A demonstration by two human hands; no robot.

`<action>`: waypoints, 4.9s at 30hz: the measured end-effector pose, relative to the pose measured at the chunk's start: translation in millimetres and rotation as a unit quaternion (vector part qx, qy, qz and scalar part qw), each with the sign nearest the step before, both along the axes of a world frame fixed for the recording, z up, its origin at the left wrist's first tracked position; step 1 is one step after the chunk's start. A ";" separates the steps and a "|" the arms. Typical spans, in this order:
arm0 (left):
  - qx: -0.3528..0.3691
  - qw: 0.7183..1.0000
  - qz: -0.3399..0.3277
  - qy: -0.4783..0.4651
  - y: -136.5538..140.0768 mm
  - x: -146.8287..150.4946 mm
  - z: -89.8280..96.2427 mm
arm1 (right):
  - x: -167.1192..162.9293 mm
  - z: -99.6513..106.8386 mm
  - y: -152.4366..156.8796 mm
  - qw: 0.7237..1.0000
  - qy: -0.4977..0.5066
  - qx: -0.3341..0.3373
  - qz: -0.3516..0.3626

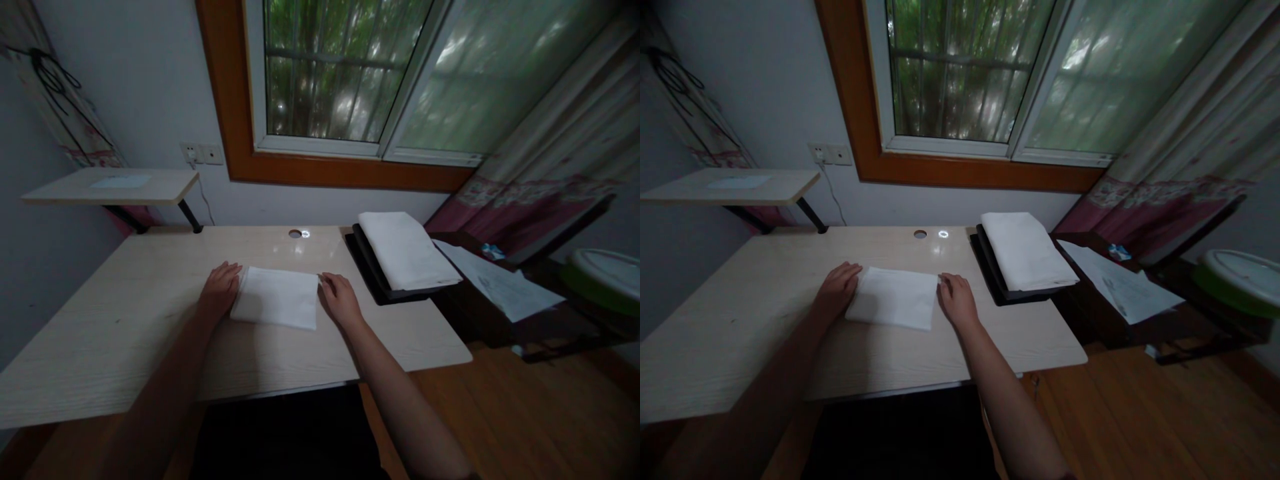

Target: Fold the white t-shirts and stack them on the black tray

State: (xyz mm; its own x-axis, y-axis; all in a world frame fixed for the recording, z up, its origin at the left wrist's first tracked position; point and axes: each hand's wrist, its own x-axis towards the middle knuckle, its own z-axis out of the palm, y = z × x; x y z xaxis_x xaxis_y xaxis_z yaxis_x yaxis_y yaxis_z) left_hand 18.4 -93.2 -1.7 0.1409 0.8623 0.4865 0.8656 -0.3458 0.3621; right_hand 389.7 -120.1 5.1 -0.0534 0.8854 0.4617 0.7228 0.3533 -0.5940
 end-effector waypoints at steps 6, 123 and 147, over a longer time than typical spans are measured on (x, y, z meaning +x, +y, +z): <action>0.011 0.998 -0.055 -0.024 0.6 4.8 5.2 | 0.4 0.7 0.0 1.000 0.028 -0.011 0.009; -0.152 0.972 -0.124 0.128 -15.7 21.1 10.6 | -40.7 12.9 17.2 0.949 -0.253 -0.154 0.105; -0.041 0.991 -0.114 0.066 -13.9 10.4 20.7 | -41.7 32.3 -12.8 0.959 -0.180 -0.015 0.219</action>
